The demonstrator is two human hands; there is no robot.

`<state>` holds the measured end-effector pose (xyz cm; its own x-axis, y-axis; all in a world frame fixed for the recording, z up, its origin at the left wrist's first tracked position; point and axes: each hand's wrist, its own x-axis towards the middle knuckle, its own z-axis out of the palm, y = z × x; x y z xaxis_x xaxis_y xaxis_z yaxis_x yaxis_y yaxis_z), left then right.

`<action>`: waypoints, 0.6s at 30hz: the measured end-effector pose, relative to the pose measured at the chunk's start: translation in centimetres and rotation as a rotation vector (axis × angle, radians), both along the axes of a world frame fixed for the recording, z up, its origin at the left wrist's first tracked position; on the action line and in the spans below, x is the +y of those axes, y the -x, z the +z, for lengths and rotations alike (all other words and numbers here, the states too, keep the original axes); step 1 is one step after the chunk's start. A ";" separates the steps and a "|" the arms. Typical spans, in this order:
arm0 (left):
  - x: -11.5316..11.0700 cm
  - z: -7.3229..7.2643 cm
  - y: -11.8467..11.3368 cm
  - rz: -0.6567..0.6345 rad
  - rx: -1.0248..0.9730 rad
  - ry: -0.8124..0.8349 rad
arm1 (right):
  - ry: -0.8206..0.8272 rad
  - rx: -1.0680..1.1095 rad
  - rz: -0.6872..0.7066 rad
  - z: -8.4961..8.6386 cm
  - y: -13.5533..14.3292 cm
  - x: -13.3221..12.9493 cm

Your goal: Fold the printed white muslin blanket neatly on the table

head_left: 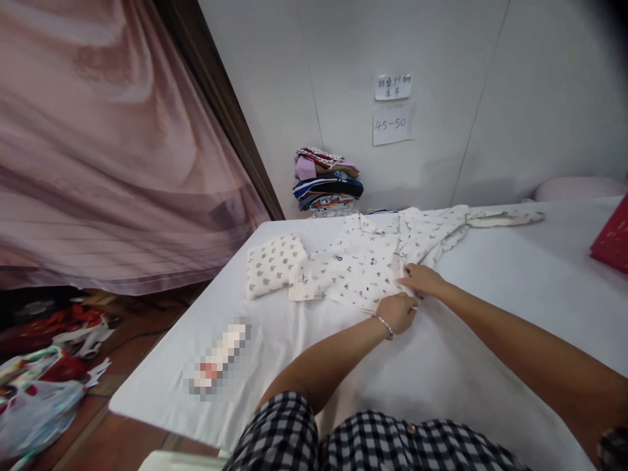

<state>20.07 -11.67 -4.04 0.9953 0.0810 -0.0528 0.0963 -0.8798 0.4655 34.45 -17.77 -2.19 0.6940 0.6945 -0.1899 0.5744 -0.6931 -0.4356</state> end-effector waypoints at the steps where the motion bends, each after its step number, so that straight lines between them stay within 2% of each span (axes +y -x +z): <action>1: -0.2 -0.1 0.1 -0.006 -0.009 0.019 | -0.023 0.016 0.000 -0.1 -0.1 -0.4; 4: 0.0 -0.2 0.3 0.086 -0.008 0.105 | -0.117 0.084 -0.003 -0.2 -0.4 -2.6; 7: 1.1 -0.6 0.3 0.204 0.002 0.217 | -0.352 0.324 -0.114 -0.4 -0.3 -5.8; 10: 2.0 -0.9 0.0 0.182 0.075 0.351 | -0.612 0.600 -0.288 -0.8 0.3 -9.0; 12: 2.4 -0.9 -0.1 0.148 0.141 0.479 | -0.707 0.684 -0.371 -0.7 1.1 -11.0; 15: 3.5 0.3 0.2 0.213 0.146 0.676 | -0.852 0.773 -0.488 0.2 2.9 -14.3; 18: 5.5 2.8 1.5 0.342 0.019 0.709 | -0.902 0.815 -0.517 1.1 5.2 -18.9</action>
